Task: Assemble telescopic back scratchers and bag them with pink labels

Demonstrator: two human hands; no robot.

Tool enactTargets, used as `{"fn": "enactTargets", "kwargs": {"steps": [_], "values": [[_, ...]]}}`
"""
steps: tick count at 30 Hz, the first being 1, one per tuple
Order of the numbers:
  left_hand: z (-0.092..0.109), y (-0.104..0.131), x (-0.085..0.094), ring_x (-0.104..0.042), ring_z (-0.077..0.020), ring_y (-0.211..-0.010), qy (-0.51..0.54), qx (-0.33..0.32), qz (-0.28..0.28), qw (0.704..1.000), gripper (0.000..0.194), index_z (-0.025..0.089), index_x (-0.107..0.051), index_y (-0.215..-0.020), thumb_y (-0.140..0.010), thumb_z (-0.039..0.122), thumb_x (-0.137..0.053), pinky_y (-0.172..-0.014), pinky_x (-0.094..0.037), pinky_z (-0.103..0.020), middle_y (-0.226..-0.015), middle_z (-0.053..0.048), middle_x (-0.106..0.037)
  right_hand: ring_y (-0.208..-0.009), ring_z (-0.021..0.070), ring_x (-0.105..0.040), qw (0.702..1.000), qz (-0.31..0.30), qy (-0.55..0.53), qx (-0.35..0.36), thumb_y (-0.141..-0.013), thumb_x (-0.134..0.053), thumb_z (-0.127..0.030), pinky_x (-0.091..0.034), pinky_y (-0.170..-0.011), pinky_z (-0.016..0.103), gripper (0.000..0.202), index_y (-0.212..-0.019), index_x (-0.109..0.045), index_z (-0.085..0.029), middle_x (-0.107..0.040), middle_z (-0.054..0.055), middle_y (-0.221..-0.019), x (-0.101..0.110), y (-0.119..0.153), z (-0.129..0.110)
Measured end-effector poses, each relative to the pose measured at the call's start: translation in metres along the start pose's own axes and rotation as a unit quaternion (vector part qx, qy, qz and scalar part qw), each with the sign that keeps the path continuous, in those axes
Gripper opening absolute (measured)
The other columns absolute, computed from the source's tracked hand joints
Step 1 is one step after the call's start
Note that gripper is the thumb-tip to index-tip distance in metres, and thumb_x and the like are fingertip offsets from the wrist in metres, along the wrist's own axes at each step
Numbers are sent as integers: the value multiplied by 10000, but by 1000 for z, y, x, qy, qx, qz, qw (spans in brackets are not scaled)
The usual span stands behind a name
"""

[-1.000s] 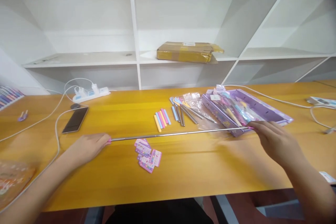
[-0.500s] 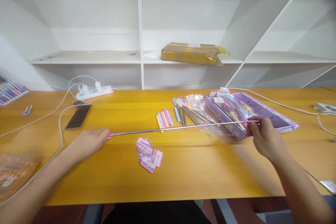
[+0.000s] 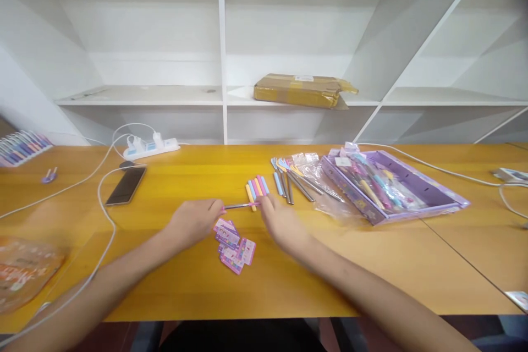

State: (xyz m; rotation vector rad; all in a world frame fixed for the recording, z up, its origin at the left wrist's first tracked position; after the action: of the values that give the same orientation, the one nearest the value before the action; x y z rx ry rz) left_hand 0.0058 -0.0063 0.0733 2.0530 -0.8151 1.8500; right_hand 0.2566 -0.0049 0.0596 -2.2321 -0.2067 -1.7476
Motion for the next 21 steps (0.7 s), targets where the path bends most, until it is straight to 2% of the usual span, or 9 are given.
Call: {"fn": "enactTargets", "kwargs": {"steps": [1, 3, 6, 9, 16, 21], "values": [[6, -3, -2, -680, -206, -724, -6, -7, -12, 1000, 360, 197, -626, -1000, -1120, 383, -342, -563, -353, -288, -847, -76, -732, -737, 199, -657, 1000, -9, 9, 16, -1064, -321, -160, -398, -613, 298, 300, -1275, -530, -204, -676, 135, -1231, -8, -1, -16], [9, -3, -5, -678, -207, -723, -16, -19, -24, 999, 350, 194, -616, -993, -1121, 377, -347, -565, -354, -290, -827, -73, -719, -738, 187, -650, 996, -20, 49, 73, -1049, -378, -129, -387, -619, 291, 276, -1259, -550, -182, -673, 139, -1224, -16, -1, -36], [7, 3, -11, -678, -210, -737, -20, -45, -41, 998, 328, 190, -612, -995, -1121, 361, -363, -568, -362, -286, -826, -70, -706, -771, 186, -635, 986, -11, 83, 146, -1073, -414, -172, -402, -673, 286, 192, -1135, -596, -161, -692, 106, -1035, -12, 4, -38], [9, 6, -21, -680, -217, -768, -13, -65, -51, 996, 294, 186, -608, -987, -1116, 323, -383, -583, -385, -280, -856, -73, -701, -852, 193, -623, 977, -4, 86, 194, -1092, -418, -219, -427, -760, 294, 229, -987, -615, -167, -678, 88, -970, -7, 8, -36], [15, 7, -31, -701, -235, -826, -8, -76, -40, 996, 314, 181, -588, -969, -1122, 325, -354, -641, -462, -311, -914, -92, -712, -869, 190, -621, 972, -80, 86, 203, -1085, -433, -150, -426, -758, 301, 186, -1090, -618, -154, -676, 89, -1061, -21, 9, -42], [14, 7, -29, -726, -236, -816, 5, -37, -88, 995, 255, 180, -582, -970, -1107, 304, -406, -655, -480, -305, -905, -99, -740, -927, 210, -633, 968, -68, 90, 223, -1065, -442, -106, -443, -789, 314, 191, -1104, -625, -150, -675, 100, -1088, -22, 6, -38]]}}
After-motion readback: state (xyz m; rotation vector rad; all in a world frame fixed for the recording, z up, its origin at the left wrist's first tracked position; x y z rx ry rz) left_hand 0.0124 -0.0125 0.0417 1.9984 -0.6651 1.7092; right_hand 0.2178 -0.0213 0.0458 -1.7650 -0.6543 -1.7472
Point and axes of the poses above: each hand's wrist, its own y-axis away from the middle knuckle, its own x-axis out of the back of the hand, z = x × y, the point moved 6 cm from there along -y, towards the middle knuckle
